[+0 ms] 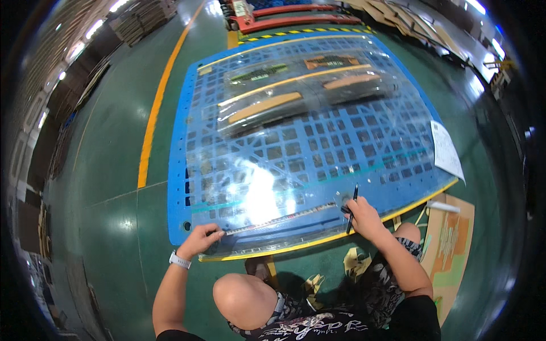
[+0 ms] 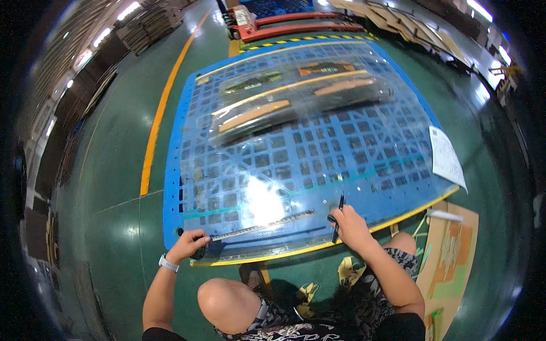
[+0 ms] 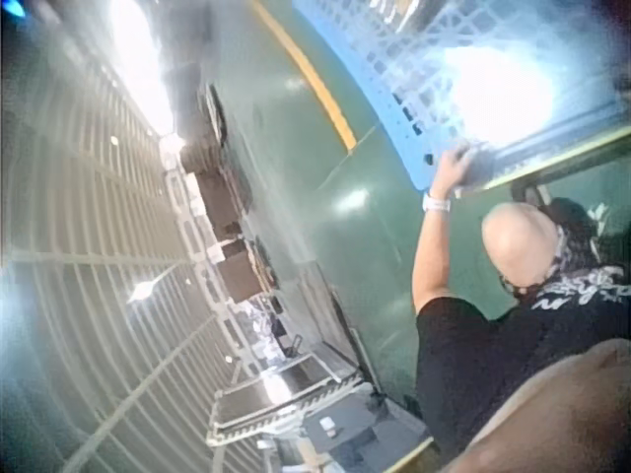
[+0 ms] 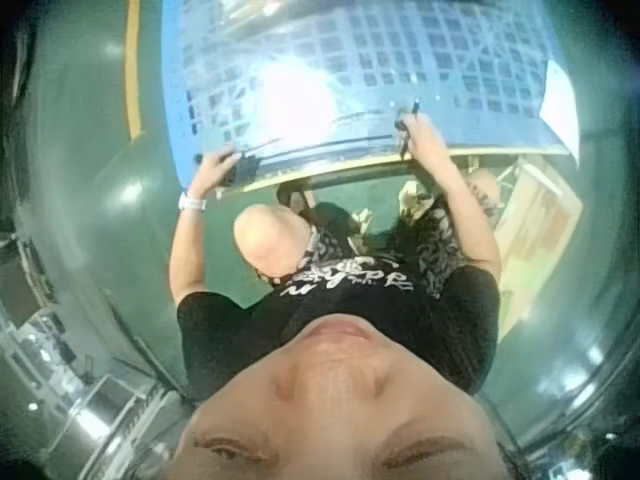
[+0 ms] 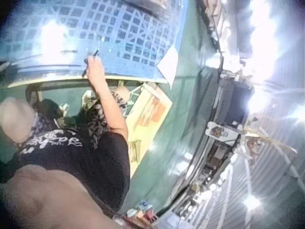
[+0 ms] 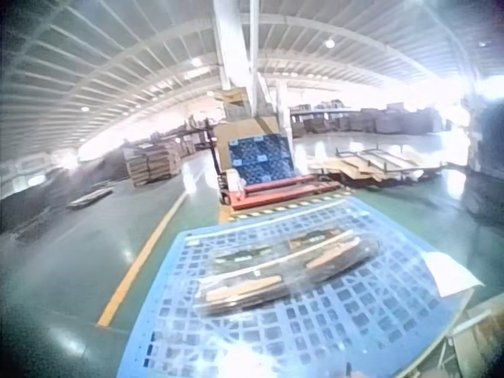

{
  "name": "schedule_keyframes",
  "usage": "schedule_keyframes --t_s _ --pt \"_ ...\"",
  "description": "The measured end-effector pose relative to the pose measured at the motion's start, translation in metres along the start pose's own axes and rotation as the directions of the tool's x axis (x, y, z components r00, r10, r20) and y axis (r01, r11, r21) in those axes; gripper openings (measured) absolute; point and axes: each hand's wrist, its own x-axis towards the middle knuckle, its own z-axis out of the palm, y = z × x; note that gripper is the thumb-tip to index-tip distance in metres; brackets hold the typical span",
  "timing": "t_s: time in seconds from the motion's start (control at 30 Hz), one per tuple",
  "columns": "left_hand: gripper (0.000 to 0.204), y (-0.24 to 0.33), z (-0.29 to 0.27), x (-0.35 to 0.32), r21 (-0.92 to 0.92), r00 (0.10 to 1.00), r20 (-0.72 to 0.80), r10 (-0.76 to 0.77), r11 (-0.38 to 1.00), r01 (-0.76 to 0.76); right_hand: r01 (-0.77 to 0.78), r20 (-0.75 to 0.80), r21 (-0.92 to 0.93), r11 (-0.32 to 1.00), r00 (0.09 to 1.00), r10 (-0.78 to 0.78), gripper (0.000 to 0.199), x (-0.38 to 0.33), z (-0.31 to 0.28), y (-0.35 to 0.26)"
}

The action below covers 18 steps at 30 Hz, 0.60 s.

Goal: The person measures a template with a tape measure and marks it with a pen, then moves to the floor to wipe a piece of green foam with a blue cloth and liquid from a bottle before cutting foam labels with shears.

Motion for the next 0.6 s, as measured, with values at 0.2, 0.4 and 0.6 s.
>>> schedule_keyframes --t_s 0.2,0.4,0.6 --pt "0.023 -0.035 0.030 -0.014 -0.269 0.961 -0.278 0.007 0.959 -0.085 0.003 -0.157 0.369 0.929 0.986 0.060 0.035 0.039 -0.026 0.007" --pt "0.026 -0.024 0.047 -0.008 -0.444 0.908 -0.417 -0.036 0.880 -0.169 0.143 -0.266 0.467 0.873 0.964 -0.016 0.025 0.171 -0.059 -0.021" --pt "0.024 -0.015 0.070 0.020 -0.316 0.836 -0.545 -0.069 0.940 -0.129 0.231 -0.298 0.552 0.801 0.952 -0.069 0.020 0.314 -0.065 -0.013"
